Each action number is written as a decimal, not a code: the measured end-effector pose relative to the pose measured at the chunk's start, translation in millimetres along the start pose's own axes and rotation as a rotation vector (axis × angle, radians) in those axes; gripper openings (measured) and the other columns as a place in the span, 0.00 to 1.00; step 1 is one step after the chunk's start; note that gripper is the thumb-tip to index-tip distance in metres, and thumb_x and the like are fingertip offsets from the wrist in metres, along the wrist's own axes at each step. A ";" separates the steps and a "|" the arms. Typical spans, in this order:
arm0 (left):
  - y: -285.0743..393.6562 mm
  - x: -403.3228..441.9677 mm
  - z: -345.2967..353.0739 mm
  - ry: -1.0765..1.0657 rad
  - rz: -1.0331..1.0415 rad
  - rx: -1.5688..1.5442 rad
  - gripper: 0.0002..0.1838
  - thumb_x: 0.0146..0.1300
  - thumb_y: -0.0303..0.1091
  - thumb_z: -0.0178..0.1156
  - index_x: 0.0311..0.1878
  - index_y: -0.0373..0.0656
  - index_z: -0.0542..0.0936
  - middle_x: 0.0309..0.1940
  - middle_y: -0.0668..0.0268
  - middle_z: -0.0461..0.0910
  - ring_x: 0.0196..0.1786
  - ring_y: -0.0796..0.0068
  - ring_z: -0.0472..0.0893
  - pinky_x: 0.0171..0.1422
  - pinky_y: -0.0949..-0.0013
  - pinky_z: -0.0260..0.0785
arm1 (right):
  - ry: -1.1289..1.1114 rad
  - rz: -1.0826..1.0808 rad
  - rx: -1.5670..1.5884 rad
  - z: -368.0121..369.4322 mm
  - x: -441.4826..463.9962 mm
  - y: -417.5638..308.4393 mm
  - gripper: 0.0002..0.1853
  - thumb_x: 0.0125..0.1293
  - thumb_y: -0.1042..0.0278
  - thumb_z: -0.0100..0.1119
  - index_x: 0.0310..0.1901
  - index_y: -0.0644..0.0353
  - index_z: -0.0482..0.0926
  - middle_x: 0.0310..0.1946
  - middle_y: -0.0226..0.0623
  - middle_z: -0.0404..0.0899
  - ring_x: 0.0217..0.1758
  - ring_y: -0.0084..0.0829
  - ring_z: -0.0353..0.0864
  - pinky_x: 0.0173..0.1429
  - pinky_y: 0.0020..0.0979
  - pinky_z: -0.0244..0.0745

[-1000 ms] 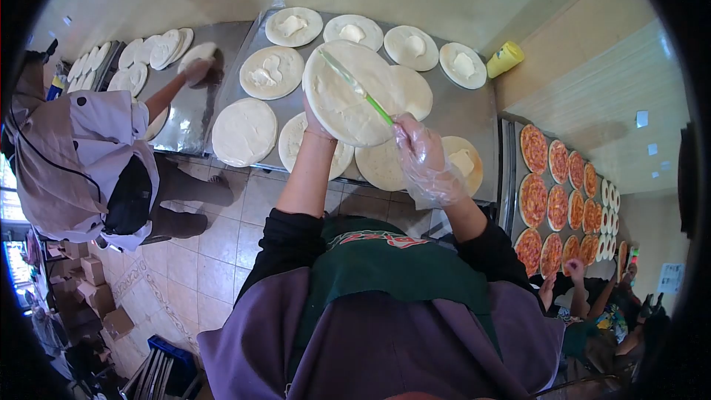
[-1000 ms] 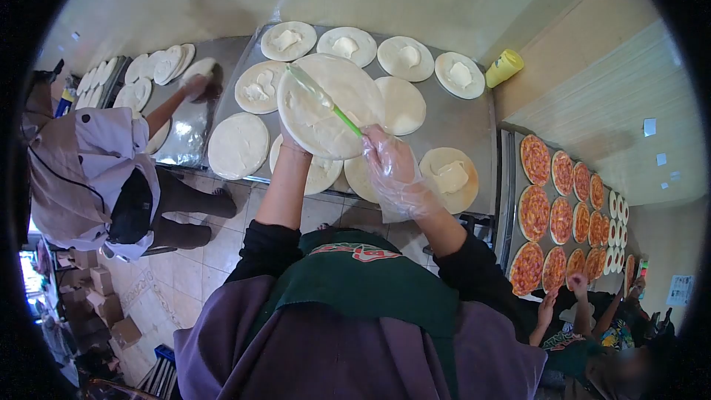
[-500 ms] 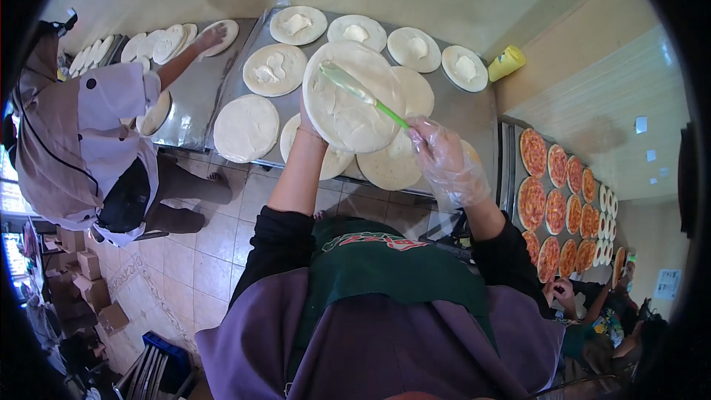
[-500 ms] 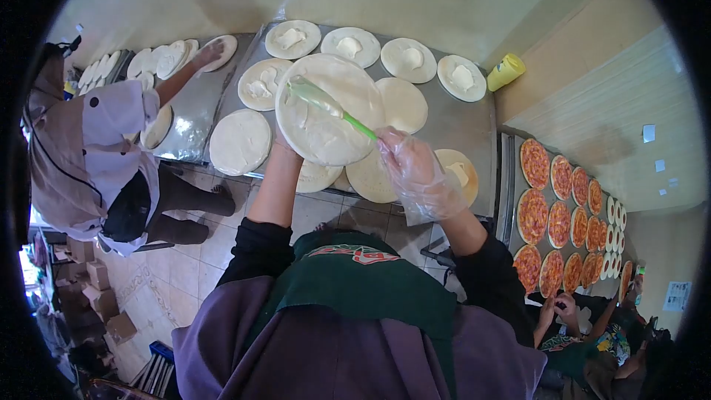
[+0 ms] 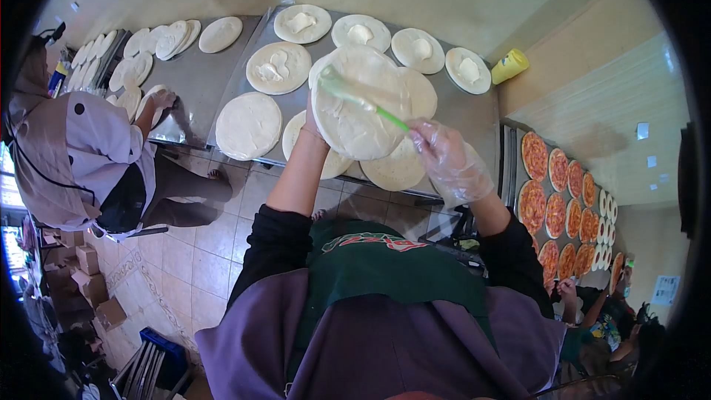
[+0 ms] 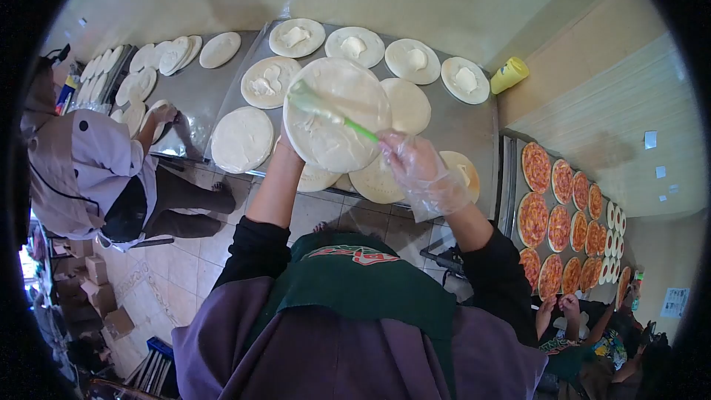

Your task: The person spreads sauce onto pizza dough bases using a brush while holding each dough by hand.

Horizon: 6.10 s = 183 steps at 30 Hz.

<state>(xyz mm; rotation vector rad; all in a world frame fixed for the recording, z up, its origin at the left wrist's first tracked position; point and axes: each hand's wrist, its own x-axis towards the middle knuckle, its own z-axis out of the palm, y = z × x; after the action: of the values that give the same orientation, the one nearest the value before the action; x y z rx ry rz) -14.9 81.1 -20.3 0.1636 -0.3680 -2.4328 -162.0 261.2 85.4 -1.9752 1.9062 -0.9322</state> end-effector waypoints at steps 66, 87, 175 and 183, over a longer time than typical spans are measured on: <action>15.1 4.0 14.8 -0.007 0.373 -0.122 0.32 0.66 0.58 0.41 0.66 0.47 0.63 0.63 0.59 0.67 0.63 0.56 0.68 0.65 0.49 0.64 | 0.071 0.126 0.131 39.3 -56.6 -8.1 0.08 0.64 0.77 0.51 0.43 0.67 0.76 0.22 0.40 0.73 0.23 0.27 0.73 0.29 0.29 0.69; 12.1 18.8 -15.9 -0.139 0.307 -0.423 0.35 0.64 0.62 0.42 0.68 0.52 0.61 0.67 0.61 0.62 0.67 0.54 0.63 0.69 0.46 0.57 | 0.125 0.151 0.225 62.3 -53.0 -25.6 0.07 0.65 0.76 0.51 0.43 0.67 0.74 0.23 0.44 0.74 0.22 0.34 0.75 0.28 0.31 0.69; -319.8 206.8 -62.9 0.612 -0.331 0.106 0.37 0.66 0.51 0.39 0.69 0.33 0.49 0.67 0.52 0.53 0.71 0.57 0.53 0.74 0.47 0.41 | 0.654 0.961 0.692 -127.7 -186.4 198.5 0.13 0.70 0.63 0.50 0.49 0.63 0.74 0.25 0.22 0.67 0.24 0.10 0.61 0.26 0.14 0.57; -308.1 201.1 -39.4 0.736 -0.351 0.076 0.41 0.60 0.47 0.48 0.70 0.38 0.45 0.70 0.53 0.46 0.72 0.54 0.50 0.74 0.48 0.28 | 0.627 0.829 0.883 -120.7 -181.6 217.8 0.12 0.71 0.66 0.49 0.49 0.65 0.73 0.24 0.22 0.66 0.23 0.10 0.59 0.25 0.14 0.54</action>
<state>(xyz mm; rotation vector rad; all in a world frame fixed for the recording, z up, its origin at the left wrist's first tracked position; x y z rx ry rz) -346.7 173.0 -156.0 1.1978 -0.0965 -2.4762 -398.5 440.3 1.9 -0.3526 1.7776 -1.7590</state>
